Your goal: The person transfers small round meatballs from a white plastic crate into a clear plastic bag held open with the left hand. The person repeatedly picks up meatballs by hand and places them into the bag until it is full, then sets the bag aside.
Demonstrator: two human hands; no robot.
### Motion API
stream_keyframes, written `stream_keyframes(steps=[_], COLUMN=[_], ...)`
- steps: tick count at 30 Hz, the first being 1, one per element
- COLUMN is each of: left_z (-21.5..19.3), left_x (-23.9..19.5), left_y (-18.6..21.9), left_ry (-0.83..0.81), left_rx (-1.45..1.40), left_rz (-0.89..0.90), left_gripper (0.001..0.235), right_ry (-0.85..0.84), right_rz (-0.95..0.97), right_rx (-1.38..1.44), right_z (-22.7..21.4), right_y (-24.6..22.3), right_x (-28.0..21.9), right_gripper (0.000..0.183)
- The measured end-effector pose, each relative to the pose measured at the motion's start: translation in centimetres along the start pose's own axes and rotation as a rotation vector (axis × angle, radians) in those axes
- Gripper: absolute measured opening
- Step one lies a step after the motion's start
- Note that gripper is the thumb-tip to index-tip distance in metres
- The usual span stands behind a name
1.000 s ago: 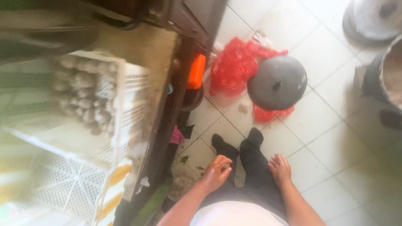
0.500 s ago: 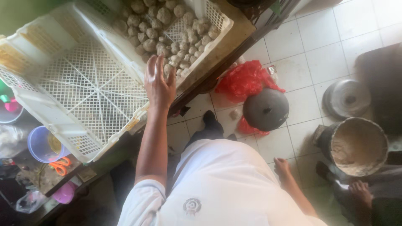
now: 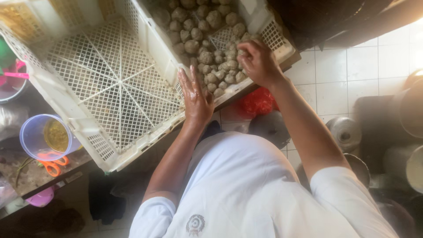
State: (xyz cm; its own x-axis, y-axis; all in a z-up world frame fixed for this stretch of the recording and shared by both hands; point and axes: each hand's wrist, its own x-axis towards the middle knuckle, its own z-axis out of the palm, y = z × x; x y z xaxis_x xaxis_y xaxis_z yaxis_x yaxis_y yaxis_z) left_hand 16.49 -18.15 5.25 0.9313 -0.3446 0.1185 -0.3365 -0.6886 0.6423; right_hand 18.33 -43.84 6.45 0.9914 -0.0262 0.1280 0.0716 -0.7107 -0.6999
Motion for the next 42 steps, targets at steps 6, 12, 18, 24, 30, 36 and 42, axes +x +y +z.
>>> stream_keyframes(steps=[6, 12, 18, 24, 30, 36, 42], left_z=[0.7, 1.7, 3.0, 2.6, 2.9, 2.2, 2.3], left_x=[0.0, 1.5, 3.5, 4.5, 4.3, 4.4, 4.5], left_y=[-1.1, -3.1, -1.2, -0.1, 0.6, 0.9, 0.9], left_ry=[0.084, 0.122, 0.18, 0.208, 0.276, 0.342, 0.32], left_rx=[-0.135, -0.133, 0.084, 0.212, 0.174, 0.177, 0.175], left_rz=[-0.035, -0.185, -0.372, -0.435, -0.452, -0.431, -0.463], left_gripper=[0.106, 0.094, 0.081, 0.079, 0.073, 0.068, 0.07], right_ry=[-0.409, -0.532, -0.604, -0.559, -0.708, -0.519, -0.433], right_rz=[0.041, 0.161, 0.027, -0.162, -0.182, 0.382, 0.093], right_rx=[-0.254, -0.446, -0.469, -0.353, -0.437, 0.964, 0.091], right_z=[7.1, 11.5, 13.1, 13.3, 15.9, 12.1, 11.2], right_y=[-3.9, -6.9, -5.9, -1.3, 1.3, 5.0, 5.2], right_x=[9.4, 11.9, 14.5, 16.5, 16.8, 22.4, 20.5], right_gripper=[0.054, 0.069, 0.08, 0.057, 0.073, 0.063, 0.054])
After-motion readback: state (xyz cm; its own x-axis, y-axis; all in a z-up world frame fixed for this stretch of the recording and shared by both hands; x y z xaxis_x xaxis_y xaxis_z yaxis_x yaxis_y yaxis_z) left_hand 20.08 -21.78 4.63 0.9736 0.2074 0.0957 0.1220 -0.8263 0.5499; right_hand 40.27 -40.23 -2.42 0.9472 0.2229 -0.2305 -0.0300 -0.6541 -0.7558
